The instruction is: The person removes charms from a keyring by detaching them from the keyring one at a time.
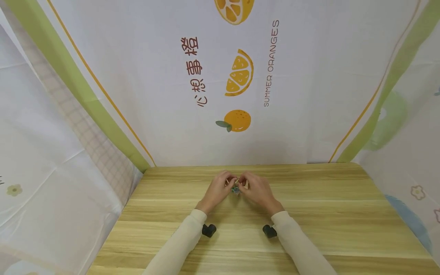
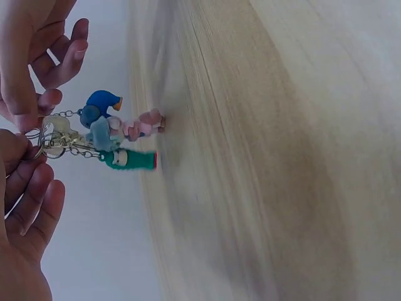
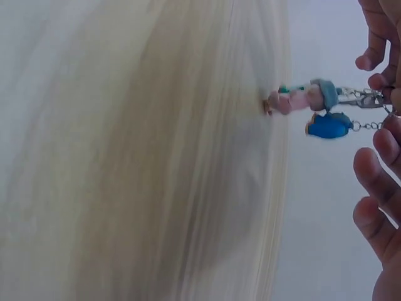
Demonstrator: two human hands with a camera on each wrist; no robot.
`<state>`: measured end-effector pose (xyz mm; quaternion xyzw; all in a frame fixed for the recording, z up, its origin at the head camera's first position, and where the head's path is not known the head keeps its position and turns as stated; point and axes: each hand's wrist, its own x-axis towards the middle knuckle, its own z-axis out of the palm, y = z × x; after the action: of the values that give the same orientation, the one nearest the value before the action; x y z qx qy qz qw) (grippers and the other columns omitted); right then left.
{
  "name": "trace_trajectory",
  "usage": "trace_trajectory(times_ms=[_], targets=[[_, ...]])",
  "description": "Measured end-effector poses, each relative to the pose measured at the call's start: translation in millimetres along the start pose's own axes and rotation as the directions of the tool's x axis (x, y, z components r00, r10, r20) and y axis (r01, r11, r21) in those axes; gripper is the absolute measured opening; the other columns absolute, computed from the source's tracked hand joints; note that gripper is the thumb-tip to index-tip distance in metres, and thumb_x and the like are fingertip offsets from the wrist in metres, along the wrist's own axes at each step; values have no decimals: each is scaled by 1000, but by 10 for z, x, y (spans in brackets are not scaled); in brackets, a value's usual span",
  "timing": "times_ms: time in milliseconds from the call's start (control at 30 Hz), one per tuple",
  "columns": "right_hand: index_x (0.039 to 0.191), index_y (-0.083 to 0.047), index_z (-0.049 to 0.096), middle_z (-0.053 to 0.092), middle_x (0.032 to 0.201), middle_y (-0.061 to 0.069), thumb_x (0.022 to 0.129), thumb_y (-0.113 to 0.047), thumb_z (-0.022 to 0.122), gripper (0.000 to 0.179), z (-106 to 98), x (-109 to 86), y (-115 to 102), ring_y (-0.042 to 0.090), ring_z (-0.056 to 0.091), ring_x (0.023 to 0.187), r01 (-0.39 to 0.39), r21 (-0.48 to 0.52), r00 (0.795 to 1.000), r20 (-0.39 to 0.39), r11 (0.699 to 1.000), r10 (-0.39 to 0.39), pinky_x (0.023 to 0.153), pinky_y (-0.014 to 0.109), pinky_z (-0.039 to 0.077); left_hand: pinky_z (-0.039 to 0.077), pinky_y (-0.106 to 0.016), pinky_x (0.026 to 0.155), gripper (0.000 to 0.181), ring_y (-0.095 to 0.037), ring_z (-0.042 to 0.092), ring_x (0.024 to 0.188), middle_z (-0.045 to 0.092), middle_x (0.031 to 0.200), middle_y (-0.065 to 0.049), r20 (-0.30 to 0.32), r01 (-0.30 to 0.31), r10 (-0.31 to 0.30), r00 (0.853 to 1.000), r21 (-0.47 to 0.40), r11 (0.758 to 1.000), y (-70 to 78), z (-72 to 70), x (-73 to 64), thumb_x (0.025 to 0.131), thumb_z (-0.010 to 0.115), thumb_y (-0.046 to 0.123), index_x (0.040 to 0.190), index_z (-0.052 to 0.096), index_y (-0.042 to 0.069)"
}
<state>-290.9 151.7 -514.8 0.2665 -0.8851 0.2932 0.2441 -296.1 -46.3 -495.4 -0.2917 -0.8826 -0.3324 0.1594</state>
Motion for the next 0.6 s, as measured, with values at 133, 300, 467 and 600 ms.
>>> trace_trajectory(times_ms=[133, 300, 467, 600], targets=[[96, -14, 70, 70, 83, -3, 95, -13, 80, 10, 25, 3, -19, 3, 55, 61, 5, -25, 1000, -19, 1000, -5, 54, 19, 44, 57, -20, 78, 12, -15, 67, 93, 73, 104, -3, 1, 12, -12, 1000, -4, 1000, 10, -7, -1, 107, 66, 15, 111, 75, 9], [95, -14, 70, 70, 83, -2, 95, -11, 79, 9, 39, 8, -43, 4, 55, 60, 11, -28, 999, -32, 1000, -12, 53, 19, 43, 56, -19, 77, 10, -14, 66, 91, 72, 102, -3, 11, 28, -29, 1000, 6, 1000, 17, -10, -6, 107, 67, 16, 109, 75, 9], [93, -15, 69, 69, 82, -3, 95, -11, 78, 10, 41, 16, -67, 4, 55, 61, 1, -18, 1000, -31, 1000, -1, 53, 19, 42, 56, -19, 76, 9, -13, 64, 90, 71, 101, -2, 8, 26, -26, 1000, 20, 999, 15, -14, -12, 107, 67, 16, 108, 74, 10], [93, -16, 70, 69, 82, -4, 95, -10, 78, 10, 49, 23, -73, 4, 55, 62, -9, -9, 999, -33, 1000, 9, 53, 20, 43, 55, -19, 75, 10, -13, 64, 90, 70, 101, -2, -1, 23, -23, 1000, 31, 999, 2, -18, -10, 107, 66, 15, 108, 74, 10]])
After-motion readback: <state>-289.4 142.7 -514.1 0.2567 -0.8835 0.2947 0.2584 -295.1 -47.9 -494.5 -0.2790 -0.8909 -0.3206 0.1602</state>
